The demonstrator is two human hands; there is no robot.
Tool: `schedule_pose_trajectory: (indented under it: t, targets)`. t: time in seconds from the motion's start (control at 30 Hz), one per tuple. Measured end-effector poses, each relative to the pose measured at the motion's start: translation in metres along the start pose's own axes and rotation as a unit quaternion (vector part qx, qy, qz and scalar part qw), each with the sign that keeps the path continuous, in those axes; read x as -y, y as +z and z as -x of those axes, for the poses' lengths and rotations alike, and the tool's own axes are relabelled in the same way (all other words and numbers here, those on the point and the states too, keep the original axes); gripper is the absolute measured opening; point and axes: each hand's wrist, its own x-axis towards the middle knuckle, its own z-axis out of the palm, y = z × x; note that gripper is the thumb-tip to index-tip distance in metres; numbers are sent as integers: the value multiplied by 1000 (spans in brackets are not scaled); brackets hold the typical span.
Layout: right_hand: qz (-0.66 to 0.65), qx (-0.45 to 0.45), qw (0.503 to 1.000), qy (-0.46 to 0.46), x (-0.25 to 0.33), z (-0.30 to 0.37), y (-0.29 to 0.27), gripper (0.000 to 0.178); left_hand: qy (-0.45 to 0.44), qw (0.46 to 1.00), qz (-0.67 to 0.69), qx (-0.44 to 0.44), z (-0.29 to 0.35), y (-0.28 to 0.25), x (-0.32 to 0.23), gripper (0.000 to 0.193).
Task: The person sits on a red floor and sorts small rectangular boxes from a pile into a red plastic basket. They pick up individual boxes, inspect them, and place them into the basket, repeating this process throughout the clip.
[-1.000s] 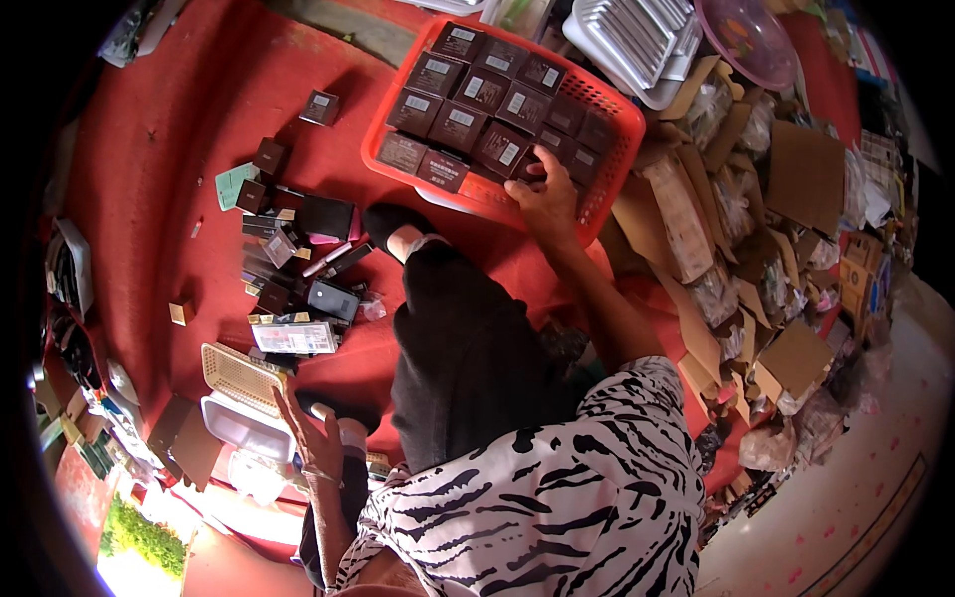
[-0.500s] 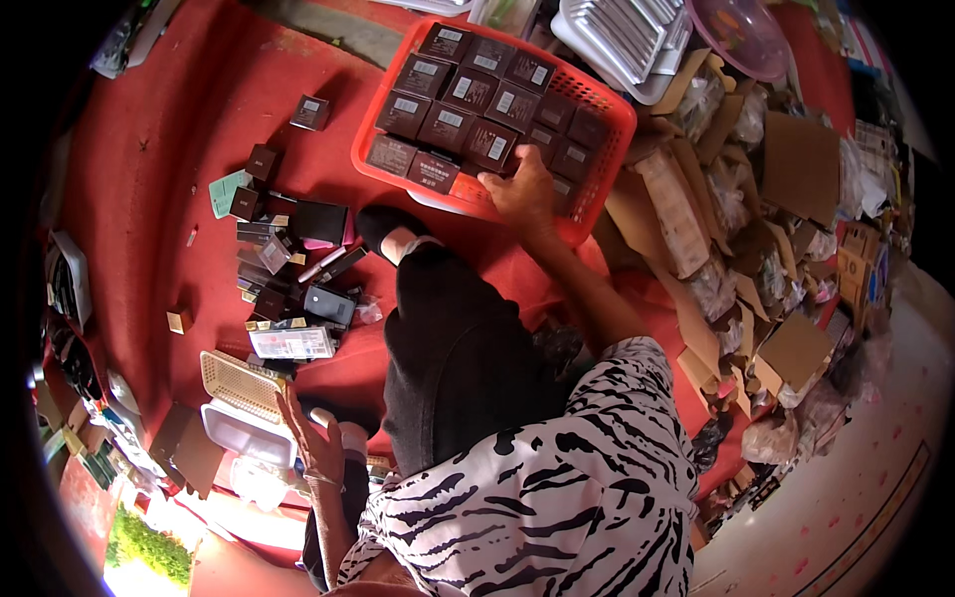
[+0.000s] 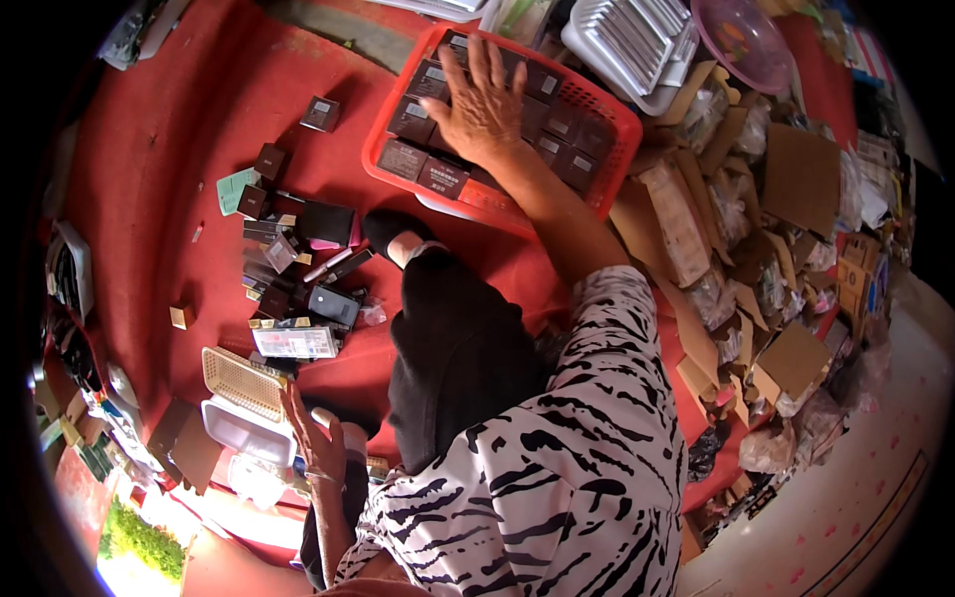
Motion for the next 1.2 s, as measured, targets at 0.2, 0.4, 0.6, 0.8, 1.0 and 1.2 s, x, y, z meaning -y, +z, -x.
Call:
schedule_pose_trajectory:
  t: [0.2,0.4,0.6,0.8,1.0,1.2]
  targets:
    - [37,29,999,-1,4,-1,32,67,6,999,25,-22,3,2,2,74]
    - [64,59,996,16,-5,2,35,67,-57,998,38,11,2,-1,1,77]
    - [93,76,993,4,5,0,34,67,-42,998,-20,49,13,5,8,77]
    - [94,63,994,1,3,0,32,66,-27,989,-58,136,16,6,8,65]
    - [105,52,993,-2,2,-1,25,65,-21,961,-127,247,28,17,6,55]
    - [106,48,993,-12,6,1,21,64,45,967,-139,211,36,18,1,44]
